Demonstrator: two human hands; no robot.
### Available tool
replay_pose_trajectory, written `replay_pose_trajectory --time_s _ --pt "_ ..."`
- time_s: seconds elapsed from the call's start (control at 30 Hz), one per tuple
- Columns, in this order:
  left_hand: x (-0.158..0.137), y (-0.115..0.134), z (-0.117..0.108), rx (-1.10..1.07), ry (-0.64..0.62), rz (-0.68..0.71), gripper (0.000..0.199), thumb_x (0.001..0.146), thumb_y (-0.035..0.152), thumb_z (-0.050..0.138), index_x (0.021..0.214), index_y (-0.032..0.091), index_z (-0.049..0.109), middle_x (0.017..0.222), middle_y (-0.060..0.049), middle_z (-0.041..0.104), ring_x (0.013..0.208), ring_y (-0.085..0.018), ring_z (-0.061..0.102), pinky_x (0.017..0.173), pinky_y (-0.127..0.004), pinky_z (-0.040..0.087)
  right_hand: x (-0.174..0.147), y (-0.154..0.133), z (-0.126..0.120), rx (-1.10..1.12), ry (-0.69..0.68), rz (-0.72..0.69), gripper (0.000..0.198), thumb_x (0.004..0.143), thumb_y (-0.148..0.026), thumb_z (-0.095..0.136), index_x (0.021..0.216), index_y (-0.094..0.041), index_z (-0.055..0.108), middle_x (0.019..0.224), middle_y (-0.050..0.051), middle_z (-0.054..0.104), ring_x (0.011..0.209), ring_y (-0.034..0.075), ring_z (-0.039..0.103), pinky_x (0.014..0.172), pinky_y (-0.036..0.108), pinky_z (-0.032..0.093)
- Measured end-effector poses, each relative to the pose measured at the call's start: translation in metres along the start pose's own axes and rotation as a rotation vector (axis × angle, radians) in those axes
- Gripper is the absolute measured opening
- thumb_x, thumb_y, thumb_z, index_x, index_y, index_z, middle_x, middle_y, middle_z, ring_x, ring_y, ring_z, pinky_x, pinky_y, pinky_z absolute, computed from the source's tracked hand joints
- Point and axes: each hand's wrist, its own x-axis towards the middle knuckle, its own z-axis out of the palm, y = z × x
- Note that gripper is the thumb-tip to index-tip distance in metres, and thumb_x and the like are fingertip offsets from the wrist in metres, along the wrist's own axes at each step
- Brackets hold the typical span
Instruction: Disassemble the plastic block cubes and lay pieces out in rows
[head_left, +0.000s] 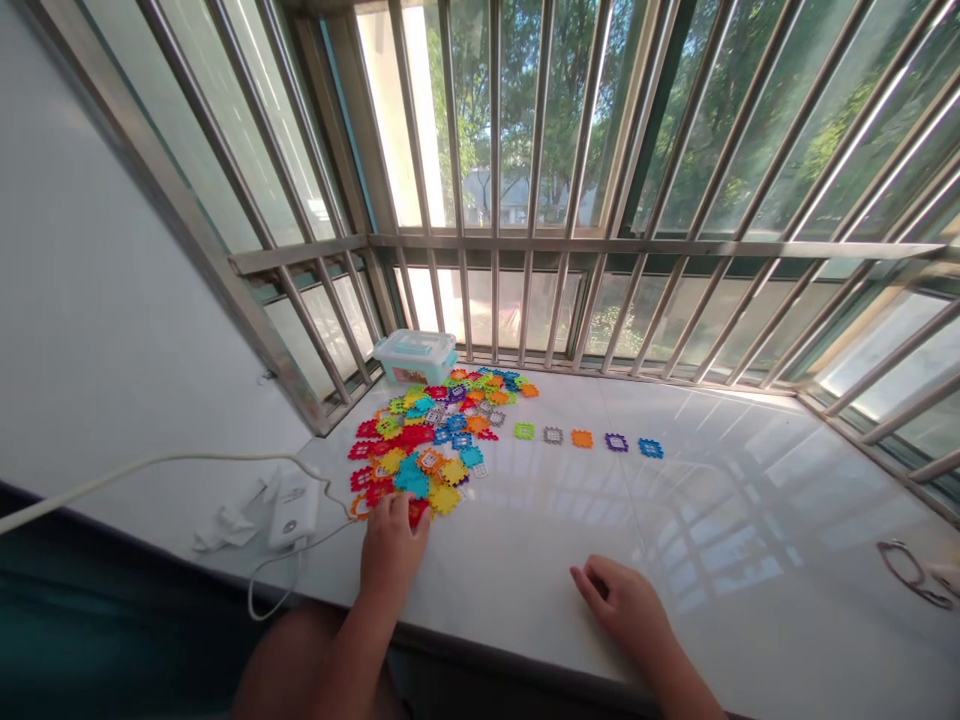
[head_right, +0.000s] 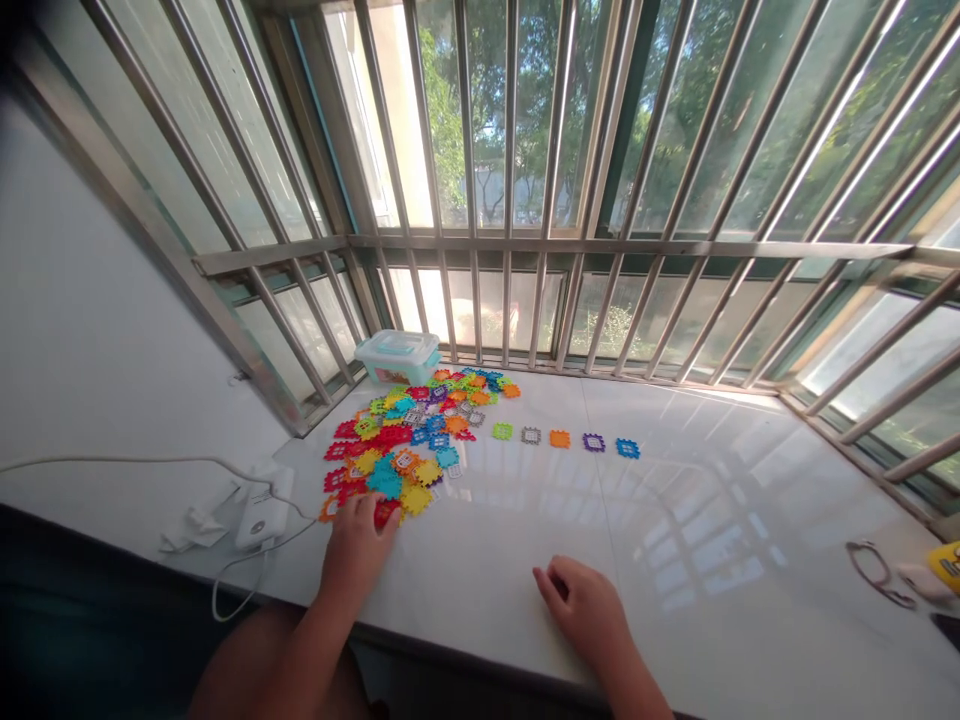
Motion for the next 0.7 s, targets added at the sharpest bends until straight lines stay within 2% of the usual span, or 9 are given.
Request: replay_pose_trajectory --time_s 0.1,0.2,0.33,0.53,0.63,0.7 --pt "0.007 0.003 0.006 0.040 0.022 0.011 0.037 0.100 0.043 0.059 0.124 0.017 0.068 0.123 -0.018 0.065 0.119 -0.036 0.061 0.105 -0.051 0.052 0.001 0.002 -0.001 -0.003 0.002 -0.011 0.052 0.107 -0.058 0.047 0.069 -0.023 0.051 0.065 -0.001 0.058 0.063 0.017 0.054 0.063 0.030 0.031" --pt "0.007 0.014 0.008 0.043 0.004 0.068 0.043 0.099 0.050 0.063 0.129 0.021 0.068 0.134 -0.018 0.064 0.127 -0.038 0.059 0.107 -0.052 0.050 0.001 0.003 -0.002 -0.006 0.003 -0.016 0.052 0.108 -0.057 0.047 0.069 -0.023 0.052 0.065 -0.001 0.057 0.063 0.017 0.054 0.064 0.030 0.031" --pt "0.002 0.028 0.014 0.054 -0.040 0.125 0.045 0.094 0.052 0.070 0.127 0.022 0.070 0.145 -0.019 0.062 0.135 -0.042 0.054 0.107 -0.055 0.048 0.001 0.001 -0.001 -0.011 0.015 -0.013 0.049 0.108 -0.054 0.049 0.070 -0.023 0.053 0.065 -0.002 0.057 0.063 0.016 0.053 0.063 0.030 0.030" --pt "-0.002 0.032 0.024 0.075 0.020 0.142 0.030 0.097 0.046 0.069 0.113 0.021 0.074 0.134 -0.017 0.069 0.126 -0.037 0.060 0.098 -0.050 0.048 0.000 0.002 0.001 0.010 0.040 -0.010 0.049 0.108 -0.053 0.050 0.069 -0.023 0.051 0.065 -0.002 0.057 0.062 0.015 0.049 0.063 0.030 0.029" --pt "-0.003 0.032 0.024 0.059 0.036 0.197 0.017 0.100 0.037 0.066 0.099 0.022 0.074 0.127 -0.013 0.072 0.121 -0.035 0.062 0.097 -0.049 0.046 0.000 0.002 0.001 0.009 0.035 -0.004 0.049 0.108 -0.053 0.050 0.069 -0.023 0.050 0.065 -0.002 0.057 0.062 0.015 0.048 0.063 0.030 0.028" --pt "-0.003 0.032 0.025 0.042 0.051 0.236 0.016 0.101 0.033 0.064 0.094 0.022 0.073 0.123 -0.012 0.074 0.118 -0.034 0.064 0.097 -0.049 0.046 -0.001 0.002 0.000 0.007 0.030 -0.003 0.049 0.108 -0.053 0.049 0.070 -0.023 0.049 0.066 -0.002 0.057 0.062 0.015 0.049 0.063 0.030 0.028"
